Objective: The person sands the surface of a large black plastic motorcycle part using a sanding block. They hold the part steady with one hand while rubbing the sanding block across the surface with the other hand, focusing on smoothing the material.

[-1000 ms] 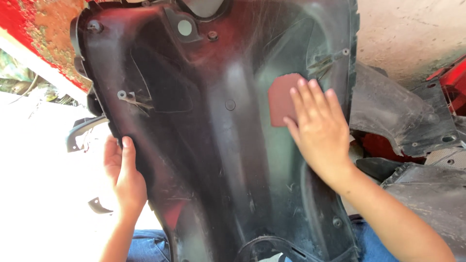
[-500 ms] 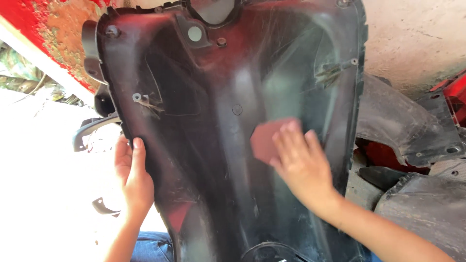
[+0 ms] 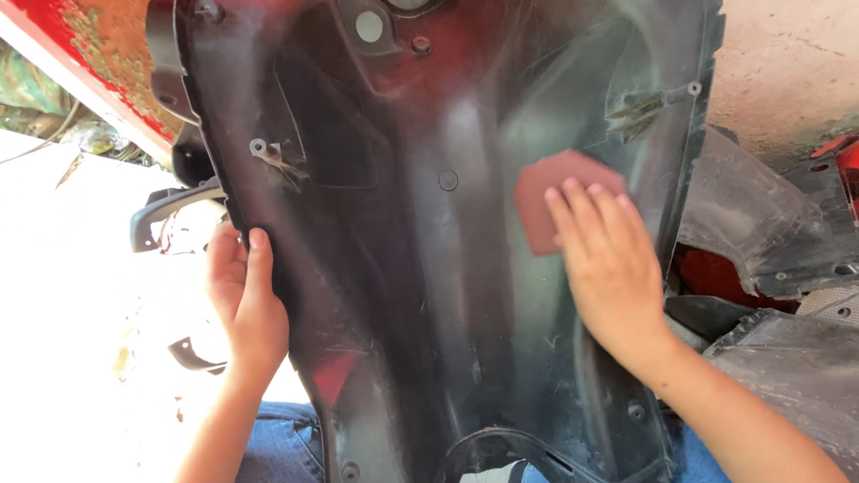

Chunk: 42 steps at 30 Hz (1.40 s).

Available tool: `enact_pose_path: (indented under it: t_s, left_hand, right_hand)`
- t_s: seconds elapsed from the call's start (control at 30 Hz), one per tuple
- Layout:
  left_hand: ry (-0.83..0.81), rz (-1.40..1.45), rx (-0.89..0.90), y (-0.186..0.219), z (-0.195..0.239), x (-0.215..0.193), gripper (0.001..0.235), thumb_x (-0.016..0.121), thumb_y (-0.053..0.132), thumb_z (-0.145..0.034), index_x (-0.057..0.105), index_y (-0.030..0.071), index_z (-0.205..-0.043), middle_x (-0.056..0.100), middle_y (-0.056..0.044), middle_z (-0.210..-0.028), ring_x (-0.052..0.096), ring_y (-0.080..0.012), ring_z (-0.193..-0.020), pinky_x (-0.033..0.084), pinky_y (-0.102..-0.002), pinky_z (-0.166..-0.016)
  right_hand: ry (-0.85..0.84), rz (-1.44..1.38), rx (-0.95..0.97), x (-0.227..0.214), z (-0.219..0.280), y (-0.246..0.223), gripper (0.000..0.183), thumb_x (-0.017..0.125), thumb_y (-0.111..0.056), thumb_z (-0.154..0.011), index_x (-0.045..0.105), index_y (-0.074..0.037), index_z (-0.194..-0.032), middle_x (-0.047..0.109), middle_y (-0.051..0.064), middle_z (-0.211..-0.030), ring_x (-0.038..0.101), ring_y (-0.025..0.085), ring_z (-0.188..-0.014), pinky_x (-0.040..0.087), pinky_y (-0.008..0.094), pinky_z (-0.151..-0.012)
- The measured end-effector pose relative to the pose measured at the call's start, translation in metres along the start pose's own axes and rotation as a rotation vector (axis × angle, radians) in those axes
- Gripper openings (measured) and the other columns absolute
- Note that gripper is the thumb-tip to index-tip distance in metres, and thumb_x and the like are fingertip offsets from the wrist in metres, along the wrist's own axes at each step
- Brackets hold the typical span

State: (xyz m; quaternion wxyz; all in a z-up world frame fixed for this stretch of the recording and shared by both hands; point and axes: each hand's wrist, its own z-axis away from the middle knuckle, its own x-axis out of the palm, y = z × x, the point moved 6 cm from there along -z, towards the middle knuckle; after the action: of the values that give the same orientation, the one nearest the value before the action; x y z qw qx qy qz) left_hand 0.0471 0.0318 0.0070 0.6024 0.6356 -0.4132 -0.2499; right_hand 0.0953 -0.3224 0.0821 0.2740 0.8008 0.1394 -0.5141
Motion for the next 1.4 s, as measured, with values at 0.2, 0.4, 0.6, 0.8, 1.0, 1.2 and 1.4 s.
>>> enact_pose_path:
  t_s: [0.2,0.4,0.6,0.8,1.0,1.2,1.4]
  left_hand:
    - [-0.063,0.021,0.064,0.011,-0.002,0.007,0.013,0.056,0.012,-0.113,0.057,0.002,-0.122,0.056,0.007,-0.092,0.045,0.0015,-0.083,0.036,-0.015,-0.075]
    - [-0.055,-0.013,0.079,0.009,-0.003,0.006,0.007,0.057,0.01,-0.114,0.056,0.004,-0.115,0.05,0.008,-0.087,0.04,0.0025,-0.078,0.032,-0.015,-0.07]
    - [-0.066,-0.013,0.086,0.015,0.0,0.008,0.006,0.056,0.01,-0.114,0.055,0.004,-0.115,0.051,0.008,-0.091,0.041,0.0022,-0.082,0.032,-0.015,-0.073]
    - [-0.082,-0.024,0.108,0.021,-0.001,0.011,0.008,0.054,0.01,-0.114,0.056,0.003,-0.116,0.054,0.007,-0.092,0.043,0.0013,-0.082,0.034,-0.015,-0.075]
    - [-0.077,-0.045,0.099,0.012,0.002,0.006,0.008,0.056,0.01,-0.117,0.055,0.003,-0.114,0.052,0.007,-0.092,0.041,0.0014,-0.083,0.033,-0.016,-0.074]
    - [-0.08,0.009,0.099,0.022,-0.001,0.012,0.008,0.055,0.011,-0.114,0.057,0.004,-0.118,0.06,0.005,-0.098,0.048,0.0007,-0.087,0.037,-0.015,-0.079]
    - [-0.078,0.02,0.093,0.008,0.001,0.005,0.008,0.056,0.01,-0.115,0.056,0.003,-0.118,0.061,0.004,-0.101,0.05,0.0003,-0.089,0.039,-0.016,-0.08]
  right_hand:
    - [0.032,0.104,-0.013,0.001,0.003,-0.009,0.062,0.057,-0.008,-0.087,0.056,-0.005,-0.149,0.056,0.01,-0.149,0.05,0.027,-0.138,0.037,0.041,-0.119]
    - [-0.128,-0.046,-0.217,0.033,0.029,-0.035,0.056,0.058,-0.012,-0.079,0.059,0.002,-0.134,0.056,0.014,-0.147,0.05,0.028,-0.14,0.038,0.04,-0.118]
    - [-0.054,-0.309,-0.121,0.003,0.003,-0.007,0.034,0.066,-0.017,-0.083,0.065,0.001,-0.113,0.057,0.021,-0.142,0.053,0.031,-0.132,0.039,0.043,-0.114]
    - [-0.148,0.07,-0.146,0.038,0.043,-0.059,0.025,0.06,-0.016,-0.08,0.062,-0.004,-0.102,0.057,0.022,-0.143,0.056,0.031,-0.132,0.039,0.046,-0.114]
    - [-0.078,-0.174,-0.028,0.023,0.016,-0.032,0.059,0.059,-0.013,-0.088,0.052,-0.003,-0.145,0.051,0.016,-0.154,0.049,0.026,-0.14,0.035,0.041,-0.119]
    - [-0.085,-0.041,-0.019,0.035,0.032,-0.059,0.072,0.069,-0.027,-0.084,0.048,0.001,-0.147,0.05,0.018,-0.153,0.048,0.028,-0.141,0.037,0.043,-0.116]
    - [-0.116,-0.096,0.016,0.012,0.0,-0.029,0.082,0.075,-0.036,-0.081,0.047,0.0,-0.148,0.047,0.017,-0.154,0.046,0.029,-0.141,0.036,0.041,-0.117]
